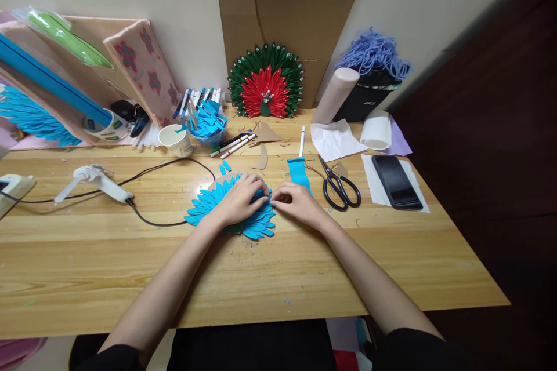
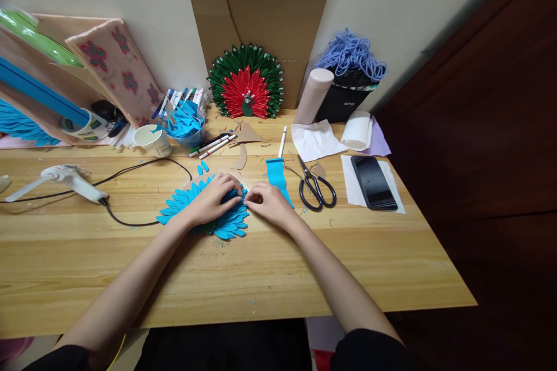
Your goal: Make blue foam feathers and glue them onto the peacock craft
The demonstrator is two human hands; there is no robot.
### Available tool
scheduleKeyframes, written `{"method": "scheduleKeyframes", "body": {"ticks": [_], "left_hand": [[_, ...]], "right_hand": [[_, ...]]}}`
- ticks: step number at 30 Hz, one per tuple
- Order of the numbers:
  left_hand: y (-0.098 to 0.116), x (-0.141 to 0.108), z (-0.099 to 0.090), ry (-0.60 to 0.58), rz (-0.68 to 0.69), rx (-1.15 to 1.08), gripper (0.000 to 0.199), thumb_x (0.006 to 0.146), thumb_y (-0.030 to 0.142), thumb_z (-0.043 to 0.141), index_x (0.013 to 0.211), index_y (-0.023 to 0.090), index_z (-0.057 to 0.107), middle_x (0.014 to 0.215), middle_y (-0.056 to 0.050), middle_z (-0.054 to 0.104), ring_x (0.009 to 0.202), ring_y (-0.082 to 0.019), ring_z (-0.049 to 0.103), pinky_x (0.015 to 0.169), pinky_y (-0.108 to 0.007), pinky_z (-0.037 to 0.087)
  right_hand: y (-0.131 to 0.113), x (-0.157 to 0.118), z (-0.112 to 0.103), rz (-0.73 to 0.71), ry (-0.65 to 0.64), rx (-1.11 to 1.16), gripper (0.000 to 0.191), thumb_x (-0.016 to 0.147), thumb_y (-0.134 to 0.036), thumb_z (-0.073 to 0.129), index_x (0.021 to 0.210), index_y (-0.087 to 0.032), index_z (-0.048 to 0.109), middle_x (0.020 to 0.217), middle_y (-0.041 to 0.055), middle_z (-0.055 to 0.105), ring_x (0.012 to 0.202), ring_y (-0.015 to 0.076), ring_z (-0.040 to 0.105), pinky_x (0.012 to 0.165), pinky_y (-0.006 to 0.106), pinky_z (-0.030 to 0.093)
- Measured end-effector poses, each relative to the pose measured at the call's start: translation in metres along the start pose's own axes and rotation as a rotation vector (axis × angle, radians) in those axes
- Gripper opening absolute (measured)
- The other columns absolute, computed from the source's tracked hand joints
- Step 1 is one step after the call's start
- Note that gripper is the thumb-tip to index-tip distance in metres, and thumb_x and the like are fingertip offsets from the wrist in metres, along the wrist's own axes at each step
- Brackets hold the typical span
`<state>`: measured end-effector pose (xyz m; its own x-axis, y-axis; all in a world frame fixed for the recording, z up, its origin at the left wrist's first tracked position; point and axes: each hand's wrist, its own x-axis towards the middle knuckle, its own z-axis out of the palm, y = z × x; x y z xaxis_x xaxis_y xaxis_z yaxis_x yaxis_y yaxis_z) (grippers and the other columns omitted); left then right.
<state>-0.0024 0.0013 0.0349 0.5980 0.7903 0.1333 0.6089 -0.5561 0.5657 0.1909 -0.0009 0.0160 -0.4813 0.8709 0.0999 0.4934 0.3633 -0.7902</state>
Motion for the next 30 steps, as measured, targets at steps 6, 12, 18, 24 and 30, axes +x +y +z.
{"method": "scheduleKeyframes", "body": {"ticks": [6,12,18,24,30], "left_hand": [[0.010,-0.018,-0.002,-0.004,0.024,0.126,0.018,0.088,0.027,0.042,0.088,0.019,0.057,0.101,-0.007,0.053,0.093,-0.020,0.044,0.083,-0.036,0.038],[0.013,-0.020,0.009,0.011,0.026,0.225,0.022,0.089,0.027,0.040,0.089,0.016,0.059,0.101,-0.008,0.055,0.092,-0.021,0.044,0.082,-0.035,0.039],[0.016,-0.015,0.011,0.022,0.000,0.266,0.019,0.087,0.025,0.045,0.086,0.016,0.062,0.099,-0.008,0.056,0.090,-0.021,0.045,0.080,-0.037,0.040],[0.025,-0.006,0.009,-0.037,-0.065,0.333,0.016,0.082,0.020,0.050,0.078,0.016,0.064,0.094,-0.009,0.058,0.088,-0.023,0.046,0.076,-0.038,0.041],[0.027,-0.003,0.007,-0.045,-0.050,0.359,0.016,0.081,0.020,0.051,0.076,0.017,0.066,0.092,-0.008,0.058,0.086,-0.023,0.045,0.074,-0.038,0.040]], "right_hand": [[0.002,-0.008,-0.009,-0.041,0.009,-0.021,0.008,0.079,-0.021,0.059,0.075,-0.018,0.066,0.074,0.0025,0.058,0.071,0.0139,0.054,0.063,0.026,0.043],[-0.001,-0.006,-0.001,-0.122,-0.018,-0.068,0.006,0.080,-0.019,0.059,0.078,-0.018,0.064,0.076,0.0025,0.059,0.077,0.0149,0.052,0.070,0.027,0.042],[0.001,-0.005,0.001,-0.134,-0.013,-0.105,0.005,0.080,-0.017,0.059,0.077,-0.018,0.063,0.078,0.0033,0.060,0.078,0.0158,0.053,0.071,0.028,0.042],[0.002,-0.004,0.003,-0.143,-0.001,-0.116,0.006,0.079,-0.015,0.059,0.076,-0.018,0.062,0.078,0.0033,0.061,0.078,0.0163,0.053,0.072,0.029,0.042],[0.002,-0.003,0.003,-0.145,0.002,-0.118,0.007,0.079,-0.015,0.059,0.076,-0.019,0.062,0.078,0.0030,0.061,0.079,0.0163,0.053,0.072,0.029,0.042]]}}
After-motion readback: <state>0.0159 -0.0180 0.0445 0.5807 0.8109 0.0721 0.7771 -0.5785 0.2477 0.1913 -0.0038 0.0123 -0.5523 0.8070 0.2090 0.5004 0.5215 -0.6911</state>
